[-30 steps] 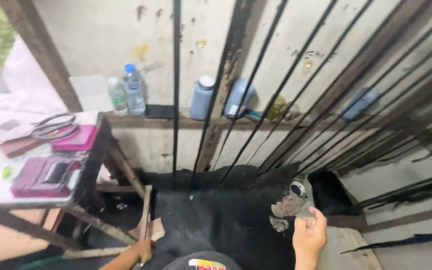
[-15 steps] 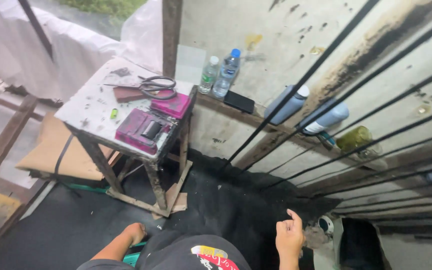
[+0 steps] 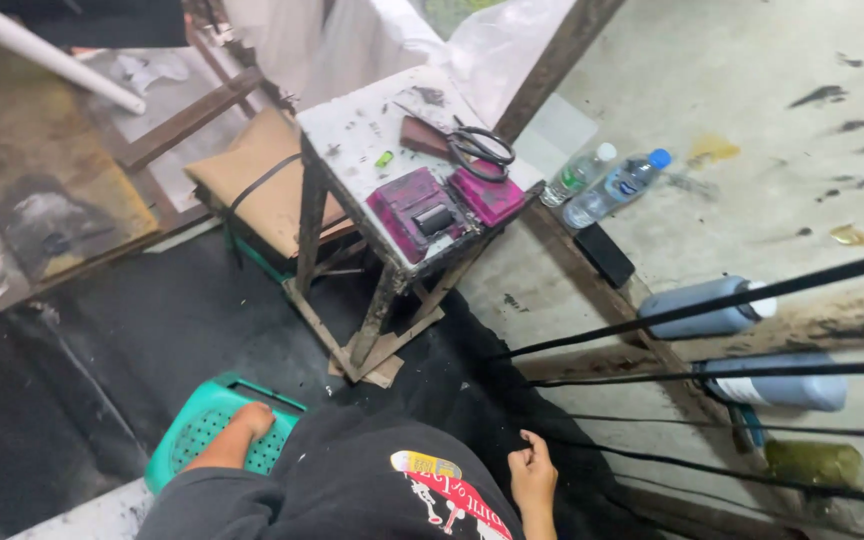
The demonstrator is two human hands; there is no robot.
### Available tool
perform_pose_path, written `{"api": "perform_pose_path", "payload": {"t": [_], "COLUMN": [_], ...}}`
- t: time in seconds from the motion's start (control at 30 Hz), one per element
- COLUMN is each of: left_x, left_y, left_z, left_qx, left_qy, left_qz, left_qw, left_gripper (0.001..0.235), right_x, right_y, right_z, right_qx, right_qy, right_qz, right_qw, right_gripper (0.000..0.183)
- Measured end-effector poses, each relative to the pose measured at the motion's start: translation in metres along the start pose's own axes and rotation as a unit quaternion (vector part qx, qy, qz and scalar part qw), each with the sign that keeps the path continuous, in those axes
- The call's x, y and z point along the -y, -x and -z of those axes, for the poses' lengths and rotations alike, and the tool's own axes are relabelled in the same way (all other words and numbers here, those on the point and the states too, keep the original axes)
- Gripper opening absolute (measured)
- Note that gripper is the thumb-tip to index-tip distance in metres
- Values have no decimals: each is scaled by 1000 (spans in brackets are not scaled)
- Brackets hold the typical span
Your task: Dyeing the edges of long leather strips by feeding them through a dye applicator and then hanging them on a line with clothespins.
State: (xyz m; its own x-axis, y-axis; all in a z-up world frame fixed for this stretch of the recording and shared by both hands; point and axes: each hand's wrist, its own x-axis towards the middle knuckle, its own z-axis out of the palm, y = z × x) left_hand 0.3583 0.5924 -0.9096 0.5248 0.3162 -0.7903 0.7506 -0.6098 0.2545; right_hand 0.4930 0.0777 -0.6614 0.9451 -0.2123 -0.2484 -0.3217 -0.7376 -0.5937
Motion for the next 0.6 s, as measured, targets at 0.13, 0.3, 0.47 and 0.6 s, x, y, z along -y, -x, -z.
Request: {"api": "perform_pose_path", "payload": {"t": [0.13, 0.3, 0.47, 0.6], "left_x": [4, 1, -40, -79], "left_y": [20, 29, 73, 137], "left_z": [-25, -43, -10, 18], "left_qx": [-9, -8, -50, -89], "left_qy": [66, 171, 331, 323], "left_qz": [36, 74, 30, -111], "left_qw": [997, 983, 942, 936], "left_gripper": [34, 36, 47, 54], "right_x": [15, 16, 26, 106], "right_y": [-21, -46, -53, -12], "right_z": [-2, -23, -48, -26], "right_qx": [51, 169, 335, 390], "right_qy": [44, 111, 226, 287], "right_qz": [26, 77, 80, 39], "right_qw": [997, 976, 911, 874], "right_gripper": [38, 33, 37, 44]}}
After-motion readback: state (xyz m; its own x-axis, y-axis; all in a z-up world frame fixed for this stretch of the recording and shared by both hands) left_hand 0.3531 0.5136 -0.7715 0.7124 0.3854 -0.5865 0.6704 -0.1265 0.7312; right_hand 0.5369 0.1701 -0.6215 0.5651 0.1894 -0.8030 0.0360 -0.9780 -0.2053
